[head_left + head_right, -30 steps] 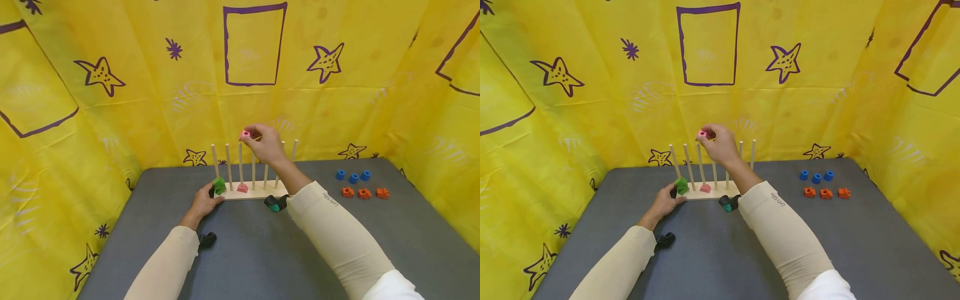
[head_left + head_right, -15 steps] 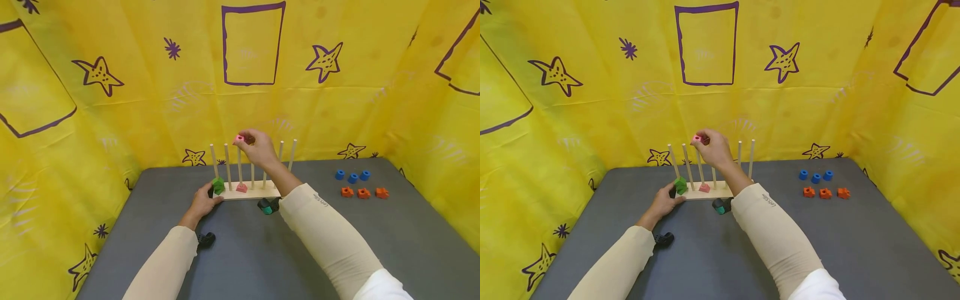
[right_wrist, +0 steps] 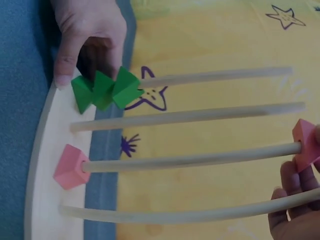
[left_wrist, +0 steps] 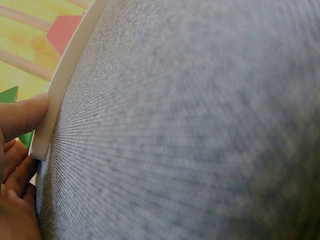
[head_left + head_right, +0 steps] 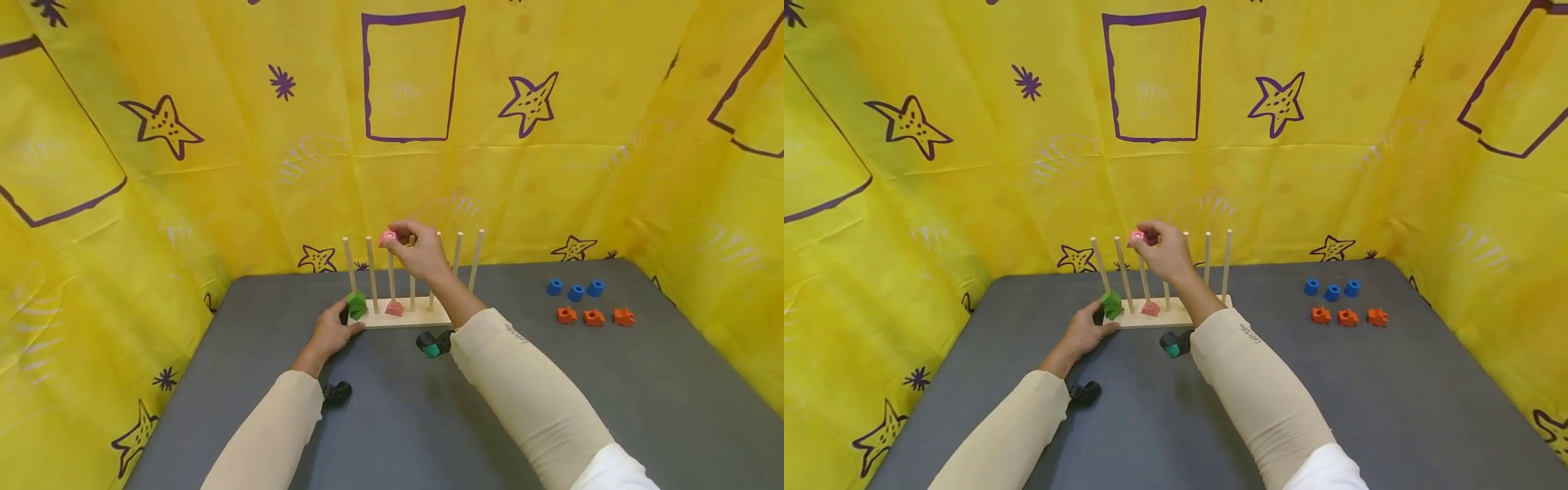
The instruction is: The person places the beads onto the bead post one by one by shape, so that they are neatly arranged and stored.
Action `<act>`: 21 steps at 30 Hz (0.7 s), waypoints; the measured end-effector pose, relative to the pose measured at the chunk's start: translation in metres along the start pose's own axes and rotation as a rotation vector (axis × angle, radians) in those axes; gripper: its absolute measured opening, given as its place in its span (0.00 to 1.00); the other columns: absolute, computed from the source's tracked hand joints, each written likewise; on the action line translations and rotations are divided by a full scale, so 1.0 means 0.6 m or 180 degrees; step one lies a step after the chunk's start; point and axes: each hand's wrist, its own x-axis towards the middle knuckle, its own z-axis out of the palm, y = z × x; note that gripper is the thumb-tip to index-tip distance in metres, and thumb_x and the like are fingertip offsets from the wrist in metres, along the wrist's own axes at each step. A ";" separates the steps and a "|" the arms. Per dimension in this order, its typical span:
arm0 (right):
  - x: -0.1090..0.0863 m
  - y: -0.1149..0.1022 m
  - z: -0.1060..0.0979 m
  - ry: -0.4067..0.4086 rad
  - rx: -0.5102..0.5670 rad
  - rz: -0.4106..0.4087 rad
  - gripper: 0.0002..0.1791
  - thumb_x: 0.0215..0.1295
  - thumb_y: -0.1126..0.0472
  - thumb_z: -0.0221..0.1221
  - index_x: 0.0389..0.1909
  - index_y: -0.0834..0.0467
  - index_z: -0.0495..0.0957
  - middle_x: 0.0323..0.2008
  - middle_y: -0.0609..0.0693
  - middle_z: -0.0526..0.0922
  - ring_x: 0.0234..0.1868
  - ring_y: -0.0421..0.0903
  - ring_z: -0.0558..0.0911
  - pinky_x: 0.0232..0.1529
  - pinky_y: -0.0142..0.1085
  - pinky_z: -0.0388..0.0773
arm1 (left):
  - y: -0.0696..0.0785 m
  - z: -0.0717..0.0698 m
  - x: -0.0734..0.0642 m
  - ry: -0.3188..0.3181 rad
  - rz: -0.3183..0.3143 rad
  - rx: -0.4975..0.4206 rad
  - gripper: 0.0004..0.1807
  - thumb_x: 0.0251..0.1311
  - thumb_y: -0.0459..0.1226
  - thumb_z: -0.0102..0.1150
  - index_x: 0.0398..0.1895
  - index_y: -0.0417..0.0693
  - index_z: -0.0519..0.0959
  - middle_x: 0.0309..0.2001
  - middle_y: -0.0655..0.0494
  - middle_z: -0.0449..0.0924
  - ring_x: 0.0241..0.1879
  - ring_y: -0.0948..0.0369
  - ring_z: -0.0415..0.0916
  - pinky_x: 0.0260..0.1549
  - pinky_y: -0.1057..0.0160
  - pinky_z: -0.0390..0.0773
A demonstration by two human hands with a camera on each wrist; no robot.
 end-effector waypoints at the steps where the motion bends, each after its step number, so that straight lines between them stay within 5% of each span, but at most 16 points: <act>1: -0.001 0.003 0.001 0.0018 0.0079 0.0019 0.18 0.62 0.63 0.65 0.52 0.63 0.80 0.40 0.52 0.80 0.41 0.48 0.77 0.36 0.38 0.74 | 0.000 0.000 -0.001 -0.0001 -0.0002 0.0002 0.40 0.53 0.34 0.71 0.70 0.40 0.65 0.63 0.38 0.69 0.63 0.44 0.63 0.63 0.47 0.60; 13: -0.016 0.035 0.016 0.0082 0.1041 0.0381 0.25 0.61 0.67 0.65 0.60 0.58 0.73 0.42 0.57 0.80 0.43 0.51 0.79 0.43 0.38 0.77 | -0.002 0.002 0.001 0.0029 0.0027 0.0019 0.39 0.53 0.34 0.71 0.70 0.40 0.65 0.63 0.39 0.69 0.63 0.45 0.63 0.63 0.47 0.60; 21: -0.029 0.058 0.025 0.0144 0.1045 0.0631 0.27 0.60 0.66 0.66 0.61 0.56 0.72 0.41 0.56 0.80 0.43 0.51 0.79 0.47 0.40 0.77 | -0.001 0.001 0.002 0.0041 0.0020 0.0023 0.39 0.53 0.34 0.71 0.69 0.40 0.66 0.62 0.40 0.70 0.63 0.45 0.64 0.63 0.47 0.59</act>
